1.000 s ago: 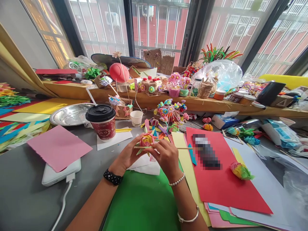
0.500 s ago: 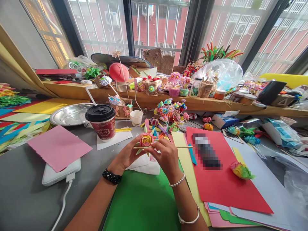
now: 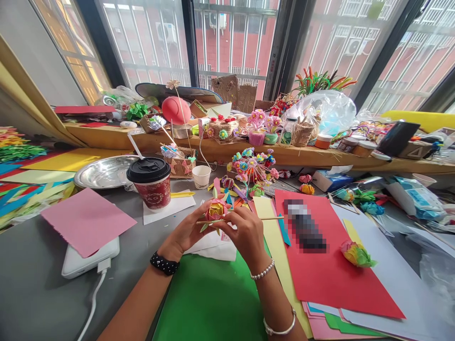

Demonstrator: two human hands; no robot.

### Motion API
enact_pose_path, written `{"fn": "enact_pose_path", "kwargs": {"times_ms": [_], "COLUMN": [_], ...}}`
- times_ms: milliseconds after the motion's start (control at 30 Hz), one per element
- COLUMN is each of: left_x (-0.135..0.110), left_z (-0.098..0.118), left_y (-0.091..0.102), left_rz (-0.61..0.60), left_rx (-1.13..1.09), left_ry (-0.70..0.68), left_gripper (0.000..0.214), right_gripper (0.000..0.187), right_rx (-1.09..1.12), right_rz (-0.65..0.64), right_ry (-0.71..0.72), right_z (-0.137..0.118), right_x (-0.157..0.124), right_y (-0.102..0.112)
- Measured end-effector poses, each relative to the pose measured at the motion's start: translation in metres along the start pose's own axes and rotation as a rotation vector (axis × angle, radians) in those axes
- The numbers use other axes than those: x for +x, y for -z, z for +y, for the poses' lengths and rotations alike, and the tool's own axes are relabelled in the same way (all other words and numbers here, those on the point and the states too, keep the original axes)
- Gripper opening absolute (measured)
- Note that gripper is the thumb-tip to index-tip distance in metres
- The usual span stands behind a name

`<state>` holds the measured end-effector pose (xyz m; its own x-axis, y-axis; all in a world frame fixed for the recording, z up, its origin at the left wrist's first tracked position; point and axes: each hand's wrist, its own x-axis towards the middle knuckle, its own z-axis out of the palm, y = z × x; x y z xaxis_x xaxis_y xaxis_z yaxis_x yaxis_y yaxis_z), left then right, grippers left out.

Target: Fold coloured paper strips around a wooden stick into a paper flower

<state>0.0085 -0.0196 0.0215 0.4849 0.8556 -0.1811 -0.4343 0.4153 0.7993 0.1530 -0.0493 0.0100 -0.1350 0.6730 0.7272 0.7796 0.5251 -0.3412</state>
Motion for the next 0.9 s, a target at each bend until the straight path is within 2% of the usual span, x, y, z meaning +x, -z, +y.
{"fn": "enact_pose_path", "kwargs": {"times_ms": [600, 900], "left_x": [-0.0024, -0.0014], "left_z": [0.0021, 0.0006], "left_y": [-0.0027, -0.0013], "left_rz": [-0.018, 0.003], "left_rx": [0.058, 0.052], "left_ry": [0.0, -0.002], "left_gripper": [0.036, 0.031], "right_gripper": [0.03, 0.028], "right_rx": [-0.007, 0.01], "right_rz": [-0.05, -0.056], "right_ry": [-0.024, -0.039], "right_z": [0.0035, 0.003], "right_x": [0.0011, 0.0013], "right_y": [0.0007, -0.0002]}}
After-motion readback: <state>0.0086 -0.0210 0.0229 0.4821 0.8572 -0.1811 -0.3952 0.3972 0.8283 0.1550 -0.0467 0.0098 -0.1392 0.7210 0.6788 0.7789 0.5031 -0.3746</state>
